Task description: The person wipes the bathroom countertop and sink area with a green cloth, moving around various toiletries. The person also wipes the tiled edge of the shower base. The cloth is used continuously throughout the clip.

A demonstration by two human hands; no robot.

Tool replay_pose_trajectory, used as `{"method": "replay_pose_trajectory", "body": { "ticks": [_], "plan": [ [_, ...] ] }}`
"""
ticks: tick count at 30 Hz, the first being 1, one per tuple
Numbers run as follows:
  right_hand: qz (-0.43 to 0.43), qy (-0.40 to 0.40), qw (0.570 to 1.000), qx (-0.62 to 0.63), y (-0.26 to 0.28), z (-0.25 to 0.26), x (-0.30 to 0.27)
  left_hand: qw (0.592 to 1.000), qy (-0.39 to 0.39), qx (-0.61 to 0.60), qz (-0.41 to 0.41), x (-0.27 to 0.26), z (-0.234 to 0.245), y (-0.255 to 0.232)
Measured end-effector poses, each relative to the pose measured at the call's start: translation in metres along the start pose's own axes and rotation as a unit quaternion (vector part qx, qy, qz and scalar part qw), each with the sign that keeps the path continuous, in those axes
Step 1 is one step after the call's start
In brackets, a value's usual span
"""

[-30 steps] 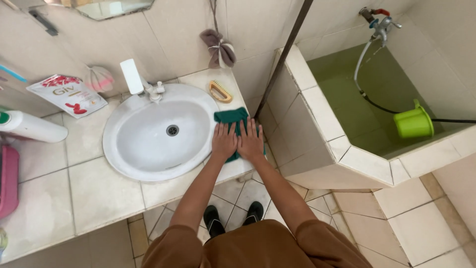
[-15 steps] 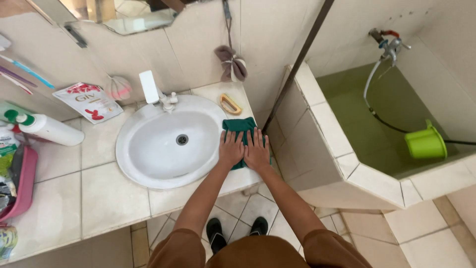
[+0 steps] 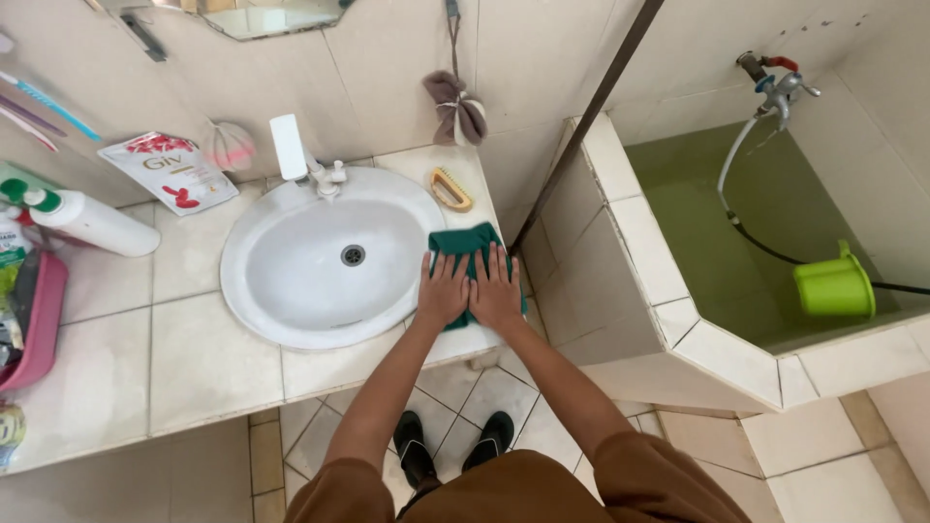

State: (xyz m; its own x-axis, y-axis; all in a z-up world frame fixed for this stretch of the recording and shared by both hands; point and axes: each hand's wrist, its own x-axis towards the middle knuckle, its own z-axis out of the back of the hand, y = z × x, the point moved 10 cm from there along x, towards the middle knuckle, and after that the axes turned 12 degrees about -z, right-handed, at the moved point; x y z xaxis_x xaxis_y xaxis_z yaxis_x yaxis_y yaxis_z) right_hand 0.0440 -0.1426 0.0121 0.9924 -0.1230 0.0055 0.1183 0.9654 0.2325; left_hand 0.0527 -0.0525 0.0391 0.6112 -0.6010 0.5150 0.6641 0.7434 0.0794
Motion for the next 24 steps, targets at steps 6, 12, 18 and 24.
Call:
{"method": "replay_pose_trajectory", "body": {
  "ticks": [6,12,18,24],
  "plan": [
    [-0.014,0.019,1.000,0.003,-0.002,0.001,0.033,0.963,0.251,-0.009,0.103,0.016,-0.040,0.020],
    [-0.007,0.034,0.999,-0.019,0.015,0.002,-0.038,1.000,-0.011,0.003,0.025,-0.026,0.044,-0.009],
    [-0.026,0.034,0.999,-0.020,0.023,-0.004,-0.004,0.977,0.212,-0.028,0.011,-0.032,0.007,0.027],
    [-0.090,0.045,0.995,-0.024,0.046,-0.011,-0.049,0.995,0.083,-0.055,0.012,-0.055,0.048,0.013]
  ]
}}
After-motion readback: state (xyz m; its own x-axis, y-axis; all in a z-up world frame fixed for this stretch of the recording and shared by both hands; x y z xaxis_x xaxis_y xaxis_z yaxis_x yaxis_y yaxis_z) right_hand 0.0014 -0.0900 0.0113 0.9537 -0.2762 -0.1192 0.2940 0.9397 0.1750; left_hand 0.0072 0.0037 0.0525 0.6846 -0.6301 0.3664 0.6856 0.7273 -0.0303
